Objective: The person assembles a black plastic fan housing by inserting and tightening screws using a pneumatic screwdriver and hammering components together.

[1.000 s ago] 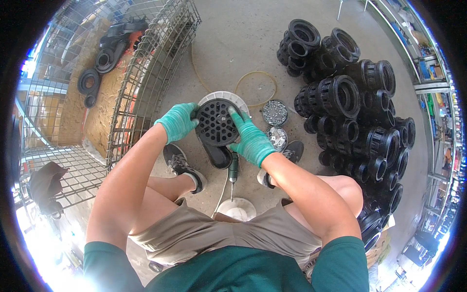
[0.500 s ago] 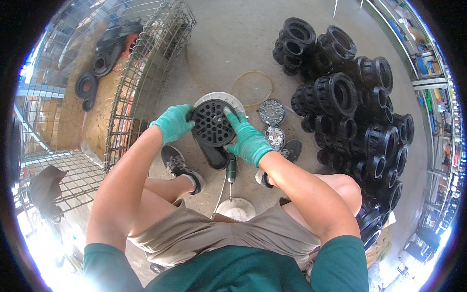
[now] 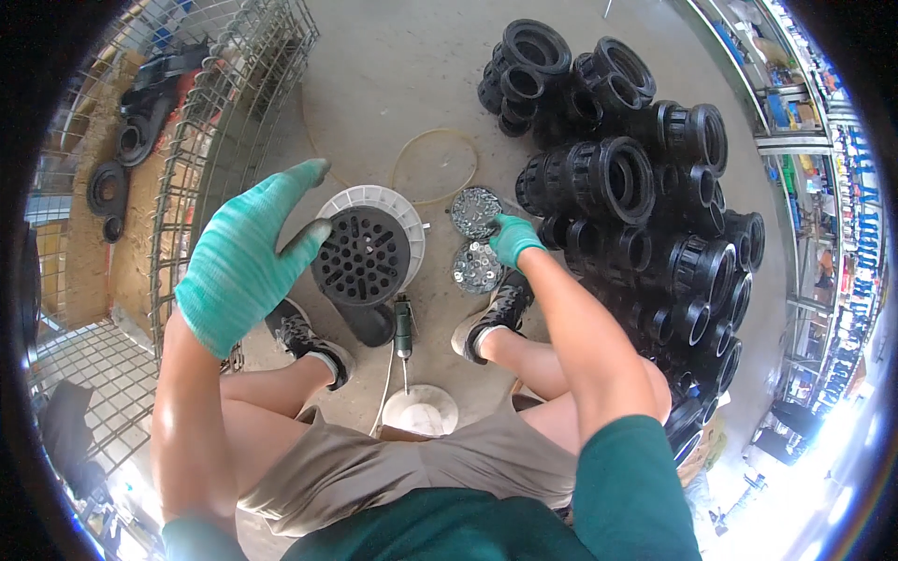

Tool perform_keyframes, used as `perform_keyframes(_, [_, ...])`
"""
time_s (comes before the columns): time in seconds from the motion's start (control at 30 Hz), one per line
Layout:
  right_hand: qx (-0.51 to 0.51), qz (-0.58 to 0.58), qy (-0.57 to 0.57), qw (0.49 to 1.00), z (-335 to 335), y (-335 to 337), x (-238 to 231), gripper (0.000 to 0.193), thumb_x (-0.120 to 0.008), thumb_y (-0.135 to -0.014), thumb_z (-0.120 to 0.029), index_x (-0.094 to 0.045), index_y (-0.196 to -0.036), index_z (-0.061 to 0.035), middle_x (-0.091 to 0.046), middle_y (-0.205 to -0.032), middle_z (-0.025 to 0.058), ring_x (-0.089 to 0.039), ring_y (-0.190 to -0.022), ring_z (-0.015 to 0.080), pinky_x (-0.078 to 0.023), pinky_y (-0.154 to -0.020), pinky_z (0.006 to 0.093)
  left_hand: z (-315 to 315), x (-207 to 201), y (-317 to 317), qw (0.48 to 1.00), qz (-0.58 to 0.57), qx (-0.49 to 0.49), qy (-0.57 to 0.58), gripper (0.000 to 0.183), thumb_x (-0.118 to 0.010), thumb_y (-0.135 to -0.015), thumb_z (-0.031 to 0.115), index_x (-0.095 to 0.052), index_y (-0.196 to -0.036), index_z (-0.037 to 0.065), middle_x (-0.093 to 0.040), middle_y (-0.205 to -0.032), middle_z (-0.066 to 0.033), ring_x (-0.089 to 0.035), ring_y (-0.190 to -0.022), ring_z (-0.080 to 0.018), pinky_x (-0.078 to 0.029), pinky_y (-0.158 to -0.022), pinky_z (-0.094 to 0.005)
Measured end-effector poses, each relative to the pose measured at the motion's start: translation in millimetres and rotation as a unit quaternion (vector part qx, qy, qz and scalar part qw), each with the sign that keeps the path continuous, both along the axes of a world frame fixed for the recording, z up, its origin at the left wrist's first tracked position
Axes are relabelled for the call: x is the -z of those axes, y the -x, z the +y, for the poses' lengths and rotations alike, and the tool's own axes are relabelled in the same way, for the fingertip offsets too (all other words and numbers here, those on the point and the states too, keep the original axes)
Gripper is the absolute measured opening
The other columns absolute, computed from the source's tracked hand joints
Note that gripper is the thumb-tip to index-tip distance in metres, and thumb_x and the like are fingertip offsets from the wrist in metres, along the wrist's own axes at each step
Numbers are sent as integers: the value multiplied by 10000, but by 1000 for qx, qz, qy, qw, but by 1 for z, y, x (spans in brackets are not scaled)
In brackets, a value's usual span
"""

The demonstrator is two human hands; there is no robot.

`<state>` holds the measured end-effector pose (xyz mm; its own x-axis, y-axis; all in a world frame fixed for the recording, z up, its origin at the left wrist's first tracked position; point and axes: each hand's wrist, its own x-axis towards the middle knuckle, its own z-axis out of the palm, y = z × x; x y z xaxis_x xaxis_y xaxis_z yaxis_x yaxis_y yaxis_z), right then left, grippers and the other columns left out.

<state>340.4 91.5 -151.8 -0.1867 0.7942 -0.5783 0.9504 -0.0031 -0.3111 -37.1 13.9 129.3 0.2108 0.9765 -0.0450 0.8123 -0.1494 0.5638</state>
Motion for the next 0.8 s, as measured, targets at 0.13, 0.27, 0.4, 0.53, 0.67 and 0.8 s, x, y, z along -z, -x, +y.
perform_keyframes(0.13, [-47,24,-38,998,18,22,59,543,-763,-805,-174,-649,-1334,-121,-621,-1340,233,-611,-1222,378,-493,-1044,435,-5,-6,3,1000,15,-4,-9,526,-752,-869,116,-585,-1362,42,-669,-1207,-196,-652,-1083,-399,-547,-900,-434])
perform_keyframes(0.27, [-34,-71,-27,997,26,11,78,727,-821,-781,-224,-546,-1453,-185,-436,-1531,239,-476,-1370,416,-424,-1141,458,1,13,-1,999,-33,-2,6,555,-765,-841,63,-588,-1367,46,-675,-1198,-193,-678,-1052,-366,-554,-898,-405])
perform_keyframes(0.4, [-110,-69,-26,991,34,41,86,731,-825,-781,-227,-540,-1452,-183,-477,-1482,253,-499,-1342,425,-433,-1127,472,-1,3,5,999,-12,-21,24,583,-772,-812,25,-592,-1366,50,-681,-1196,-182,-687,-1061,-341,-554,-903,-397])
perform_keyframes(0.53, [-123,-67,-25,990,36,47,89,695,-808,-776,-216,-557,-1423,-179,-477,-1475,226,-515,-1324,422,-459,-1103,490,1,0,0,998,-10,-30,50,613,-783,-791,21,-588,-1372,54,-671,-1218,-177,-678,-1075,-343,-550,-914,-403])
perform_keyframes(0.67, [-131,-61,-40,989,39,31,96,542,-764,-811,-174,-619,-1333,-137,-524,-1427,212,-575,-1245,400,-502,-1039,489,5,14,-4,999,-20,-11,49,627,-787,-784,20,-584,-1376,55,-665,-1227,-175,-673,-1076,-345,-547,-915,-407])
perform_keyframes(0.8, [-95,-41,-70,992,29,32,111,430,-720,-860,-149,-645,-1281,-106,-595,-1323,222,-613,-1169,411,-520,-990,488,5,8,-6,999,-6,-1,39,629,-793,-781,25,-585,-1374,52,-667,-1214,-173,-676,-1061,-342,-550,-907,-404])
